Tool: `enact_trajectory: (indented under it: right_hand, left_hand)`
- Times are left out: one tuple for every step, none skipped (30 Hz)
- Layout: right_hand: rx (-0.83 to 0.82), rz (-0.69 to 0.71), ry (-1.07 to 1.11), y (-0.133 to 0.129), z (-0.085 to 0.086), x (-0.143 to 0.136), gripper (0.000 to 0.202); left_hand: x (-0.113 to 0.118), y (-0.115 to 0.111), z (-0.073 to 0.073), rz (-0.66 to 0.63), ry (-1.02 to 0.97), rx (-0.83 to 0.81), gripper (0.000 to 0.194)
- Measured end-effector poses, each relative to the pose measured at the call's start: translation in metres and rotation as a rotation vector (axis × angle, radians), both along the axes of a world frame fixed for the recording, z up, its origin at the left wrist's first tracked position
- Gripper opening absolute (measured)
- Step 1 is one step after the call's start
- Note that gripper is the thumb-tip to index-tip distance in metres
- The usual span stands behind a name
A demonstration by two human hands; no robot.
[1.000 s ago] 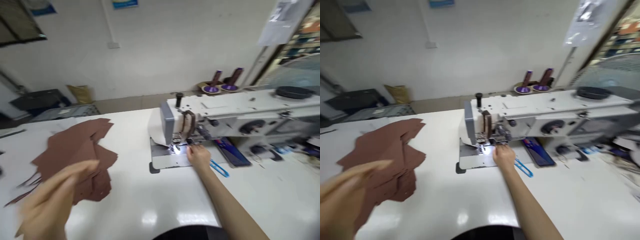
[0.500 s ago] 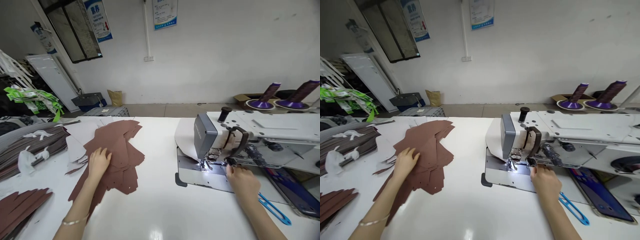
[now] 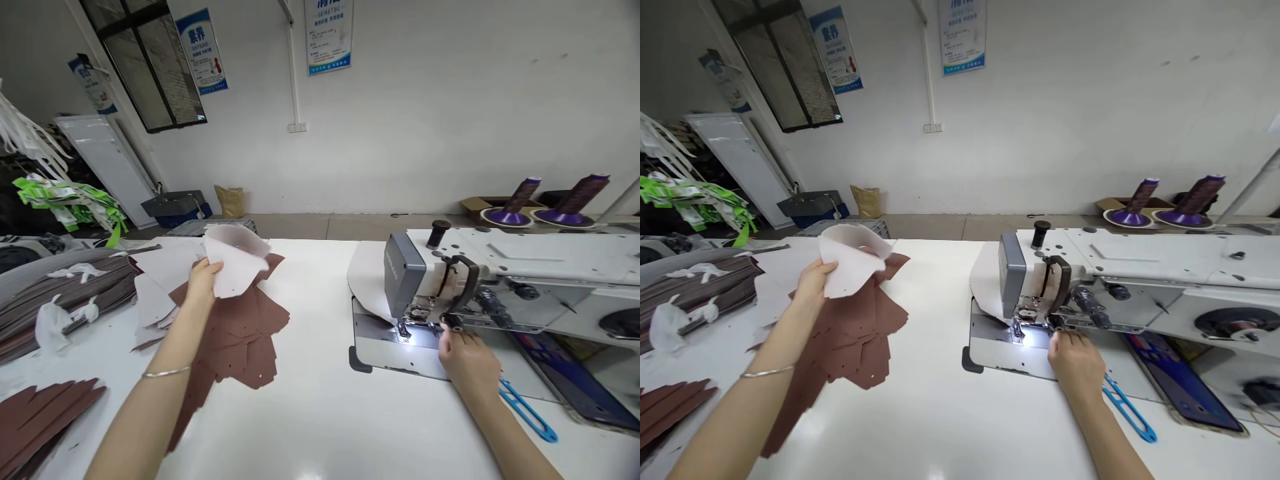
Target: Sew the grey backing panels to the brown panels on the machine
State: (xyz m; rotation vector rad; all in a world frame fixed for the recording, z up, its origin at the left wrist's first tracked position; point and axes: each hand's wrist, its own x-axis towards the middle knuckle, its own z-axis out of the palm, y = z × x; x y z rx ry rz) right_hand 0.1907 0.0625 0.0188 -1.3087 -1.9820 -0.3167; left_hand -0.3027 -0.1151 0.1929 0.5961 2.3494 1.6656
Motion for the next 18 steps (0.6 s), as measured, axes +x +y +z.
enact_trajectory:
  right_hand:
    - [-0.05, 0.054, 0.038, -0.004, 0.005, -0.005, 0.024]
    - [-0.145, 0.128, 0.088, -0.008, 0.01, -0.012, 0.027]
    - [-0.276, 0.211, 0.156, -0.014, 0.016, -0.021, 0.029]
    - [-0.45, 0.303, 0.231, -0.021, 0.023, -0.032, 0.032]
    - [-0.664, 0.394, 0.295, -0.029, 0.029, -0.043, 0.037]
    - [-0.891, 0.46, 0.374, -0.037, 0.035, -0.055, 0.042]
    - [-1.113, 0.491, 0.469, -0.046, 0.04, -0.066, 0.048]
    - [-1.317, 0.485, 0.536, -0.055, 0.044, -0.076, 0.05]
    - [-1.471, 0.455, 0.566, -0.062, 0.047, -0.084, 0.05]
    - [-1.553, 0.448, 0.549, -0.068, 0.05, -0.09, 0.047]
    - [-1.555, 0.423, 0.476, -0.073, 0.052, -0.094, 0.043]
    - [-1.469, 0.37, 0.366, -0.076, 0.054, -0.095, 0.036]
    - [-1.325, 0.327, 0.263, -0.078, 0.055, -0.094, 0.03]
    - [-1.2, 0.281, 0.171, -0.078, 0.057, -0.092, 0.028]
    - [-1.137, 0.253, 0.106, -0.077, 0.058, -0.088, 0.03]
    - [-1.123, 0.239, 0.071, -0.076, 0.06, -0.084, 0.033]
    - [-1.155, 0.233, 0.059, -0.076, 0.061, -0.081, 0.037]
    - [-1.206, 0.229, 0.053, -0.076, 0.061, -0.078, 0.041]
  left_hand:
    - [0.021, 0.005, -0.005, -0.013, -0.069, 0.088, 0.045]
    - [0.044, 0.009, -0.014, -0.034, -0.147, 0.155, 0.044]
    - [0.071, 0.011, -0.027, -0.064, -0.228, 0.207, 0.042]
    - [0.098, 0.013, -0.044, -0.104, -0.313, 0.239, 0.039]
    - [0.126, 0.013, -0.061, -0.145, -0.397, 0.25, 0.036]
    - [0.152, 0.012, -0.08, -0.191, -0.475, 0.247, 0.034]
    - [0.177, 0.01, -0.097, -0.23, -0.548, 0.237, 0.034]
    - [0.2, 0.007, -0.112, -0.268, -0.65, 0.232, 0.035]
    - [0.219, 0.002, -0.124, -0.297, -0.771, 0.231, 0.036]
    - [0.235, -0.003, -0.132, -0.324, -0.857, 0.221, 0.036]
    - [0.248, -0.009, -0.136, -0.365, -0.926, 0.197, 0.035]
    - [0.257, -0.016, -0.136, -0.433, -0.966, 0.151, 0.032]
    - [0.263, -0.023, -0.132, -0.536, -0.973, 0.073, 0.026]
    - [0.266, -0.03, -0.124, -0.674, -0.961, -0.034, 0.02]
    - [0.267, -0.036, -0.113, -0.845, -0.931, -0.166, 0.016]
    - [0.266, -0.041, -0.101, -1.025, -0.874, -0.31, 0.019]
    - [0.264, -0.044, -0.089, -1.192, -0.789, -0.434, 0.023]
    - [0.26, -0.045, -0.077, -1.315, -0.666, -0.514, 0.027]
